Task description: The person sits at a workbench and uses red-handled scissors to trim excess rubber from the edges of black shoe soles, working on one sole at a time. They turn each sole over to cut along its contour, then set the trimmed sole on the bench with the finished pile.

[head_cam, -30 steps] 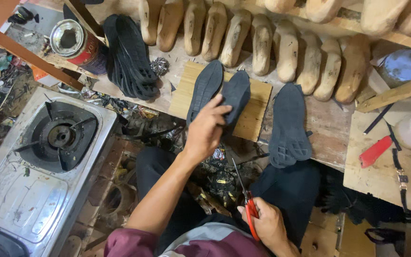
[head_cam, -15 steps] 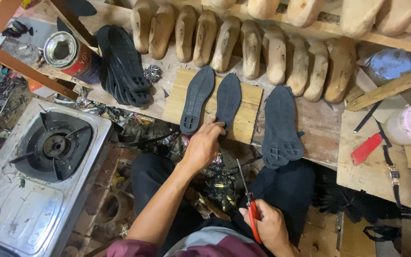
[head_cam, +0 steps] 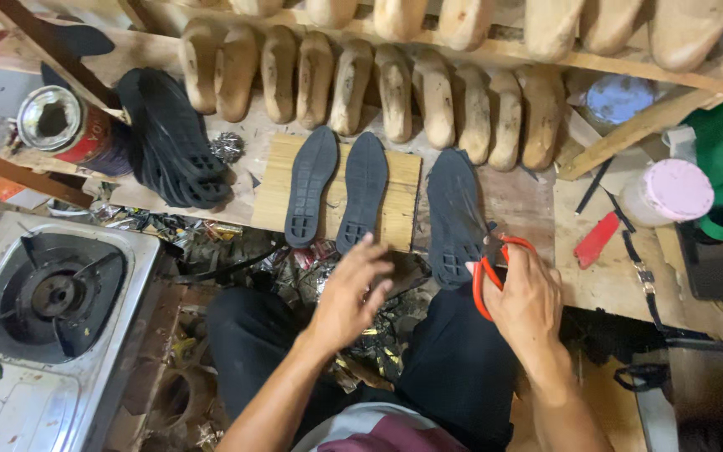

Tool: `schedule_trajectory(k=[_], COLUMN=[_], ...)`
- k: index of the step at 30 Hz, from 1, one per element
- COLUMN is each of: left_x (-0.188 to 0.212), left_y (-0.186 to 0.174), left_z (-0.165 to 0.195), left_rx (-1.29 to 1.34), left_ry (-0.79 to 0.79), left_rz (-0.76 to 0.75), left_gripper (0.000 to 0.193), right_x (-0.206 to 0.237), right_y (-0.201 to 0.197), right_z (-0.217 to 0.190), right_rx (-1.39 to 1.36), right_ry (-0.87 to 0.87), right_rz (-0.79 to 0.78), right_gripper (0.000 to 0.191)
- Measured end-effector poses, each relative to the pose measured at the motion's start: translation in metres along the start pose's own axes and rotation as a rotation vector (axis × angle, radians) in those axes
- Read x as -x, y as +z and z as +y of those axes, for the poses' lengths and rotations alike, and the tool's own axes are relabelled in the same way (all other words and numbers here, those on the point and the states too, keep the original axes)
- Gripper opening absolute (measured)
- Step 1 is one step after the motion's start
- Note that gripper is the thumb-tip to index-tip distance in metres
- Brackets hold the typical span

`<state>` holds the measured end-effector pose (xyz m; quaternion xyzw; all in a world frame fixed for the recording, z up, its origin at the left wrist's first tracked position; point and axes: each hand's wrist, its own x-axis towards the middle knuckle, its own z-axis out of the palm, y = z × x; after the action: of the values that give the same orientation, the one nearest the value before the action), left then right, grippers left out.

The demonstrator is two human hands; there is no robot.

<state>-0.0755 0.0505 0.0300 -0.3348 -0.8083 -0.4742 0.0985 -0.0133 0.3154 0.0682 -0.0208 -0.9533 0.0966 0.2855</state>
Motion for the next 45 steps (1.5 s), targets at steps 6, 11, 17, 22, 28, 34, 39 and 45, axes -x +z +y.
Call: schedule_trajectory(k=[6, 11, 17, 22, 28, 34, 39, 45], left_x=[0.031, 0.04, 0.027, 0.041, 0.072, 0.068, 0.07, 0.076], left_y=[0.0, -0.015, -0.009, 0.003, -0.014, -0.041, -0.04, -0.033], left_z=[0.012, 0.013, 0.007, -0.022, -0.051, -0.048, -0.038, -0.036], left_rx=[0.282, 0.51, 1.149, 1.308, 1.287, 1.346, 1.396, 1.422], left_ry=[-0.2, -0.36, -0.508, -0.439, -0.467, -0.43, -0.439, -0.487], left_rz=[-0.068, -0.131, -0.113, 0.079, 0.502, 0.723, 0.718, 0.703], left_gripper=[0.021, 0.02, 0.062, 0.054, 0.025, 0.024, 0.022, 0.027], right_x=[-0.018, -0.016, 0.027, 0.061, 0.061, 0.041, 0.027, 0.03], right_y=[0.021, 0.023, 0.02, 0.04, 0.04, 0.022, 0.019, 0.018], right_z=[0.002, 0.007, -0.017, -0.051, -0.072, -0.105, -0.117, -0.114], right_rx=[-0.048, -0.333, -1.647, -1.524, -0.942, -0.764, -0.75, -0.732], right_ry=[0.25, 0.554, 0.577, 0.664, 0.51, 0.032, -0.021, -0.001], right_rz=[-0.25, -0.22, -0.256, -0.564, -0.757, -0.545, -0.492, -0.535], right_gripper=[0.051, 0.052, 0.058, 0.047, 0.035, 0.05, 0.052, 0.05])
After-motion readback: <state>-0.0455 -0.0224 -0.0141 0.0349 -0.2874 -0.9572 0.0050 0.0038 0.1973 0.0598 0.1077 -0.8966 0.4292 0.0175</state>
